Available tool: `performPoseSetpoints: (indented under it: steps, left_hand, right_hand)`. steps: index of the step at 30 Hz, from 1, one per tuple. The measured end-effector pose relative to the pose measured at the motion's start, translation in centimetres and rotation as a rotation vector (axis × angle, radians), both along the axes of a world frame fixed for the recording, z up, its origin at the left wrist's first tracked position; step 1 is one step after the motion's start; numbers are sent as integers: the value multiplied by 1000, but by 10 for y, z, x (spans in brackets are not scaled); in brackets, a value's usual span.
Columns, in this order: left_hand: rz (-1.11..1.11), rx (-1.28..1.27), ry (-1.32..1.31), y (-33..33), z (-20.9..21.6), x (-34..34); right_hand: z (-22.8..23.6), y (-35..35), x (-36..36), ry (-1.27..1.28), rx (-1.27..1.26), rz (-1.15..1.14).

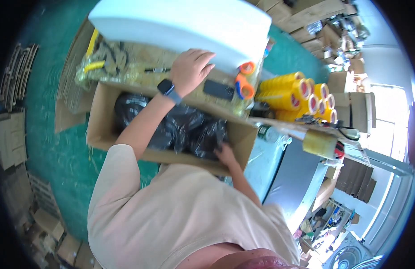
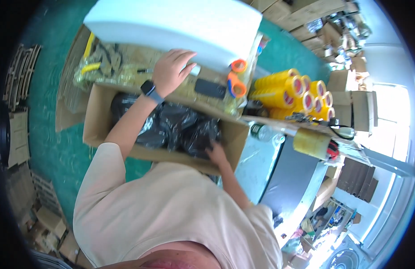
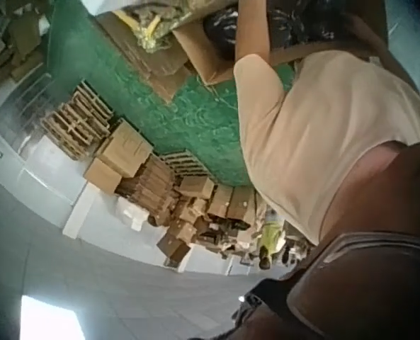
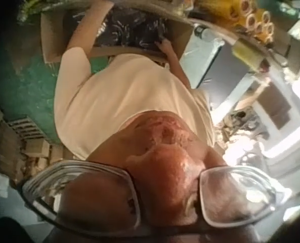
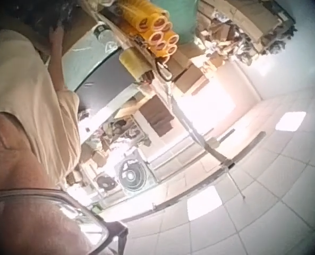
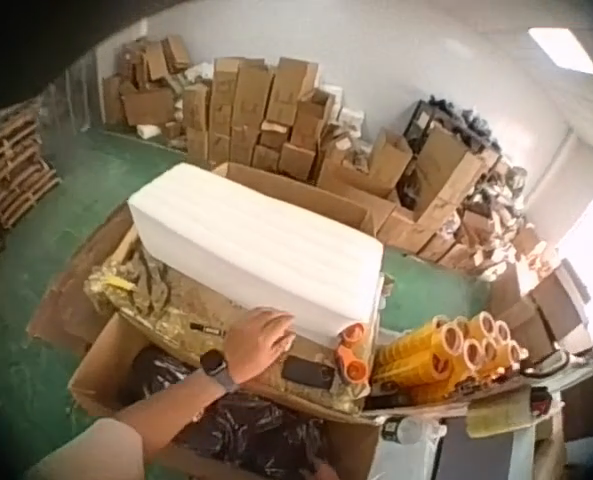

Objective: Packing bicycle seats into plastic bags and placing them into cardboard shipping boxes.

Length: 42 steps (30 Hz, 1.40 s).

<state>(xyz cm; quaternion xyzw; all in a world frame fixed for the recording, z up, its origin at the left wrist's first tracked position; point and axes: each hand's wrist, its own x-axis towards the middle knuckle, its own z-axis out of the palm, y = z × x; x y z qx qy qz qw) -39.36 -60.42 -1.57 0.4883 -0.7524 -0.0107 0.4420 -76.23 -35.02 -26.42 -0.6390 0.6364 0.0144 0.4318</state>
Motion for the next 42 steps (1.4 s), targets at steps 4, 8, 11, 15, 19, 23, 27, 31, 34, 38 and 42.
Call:
performPoseSetpoints:
  steps: [4, 8, 11, 15, 19, 23, 27, 31, 34, 38, 42]
  left_hand:
    - [26, 261, -590, -123, -13, 13]
    - [-94, 336, -507, -191, -40, 16]
    - [-140, 498, -283, -235, -53, 40]
    - [-67, 446, -147, -239, -51, 29]
    - [27, -129, -78, -93, -23, -7]
    - [-259, 256, -297, 99, -98, -62]
    - [-599, 865, -524, 243, -202, -129]
    - [-849, 1157, -1049, 314, -315, -200]
    - [-682, 1274, -845, 315, -364, -174]
    - [-640, 1120, -531, 319, -315, -241]
    - [-598, 1098, -441, 324, -278, -273]
  right_hand:
    - [83, 45, 2, -497, 123, -476]
    - [130, 76, 3, -635, 5, -1000]
    - [132, 108, -5, -619, -190, -1206]
    - [143, 132, -32, -507, -178, -1120]
    - [165, 151, -34, -537, -160, -1174]
    - [161, 182, -57, -530, -171, -1239]
    - [140, 197, -105, -496, -150, -1125]
    - [133, 221, -165, -160, -232, -734]
    - [154, 237, -192, -274, -393, -589]
    - [163, 329, -288, -362, -413, -847]
    - [153, 428, -408, -37, -597, -1141]
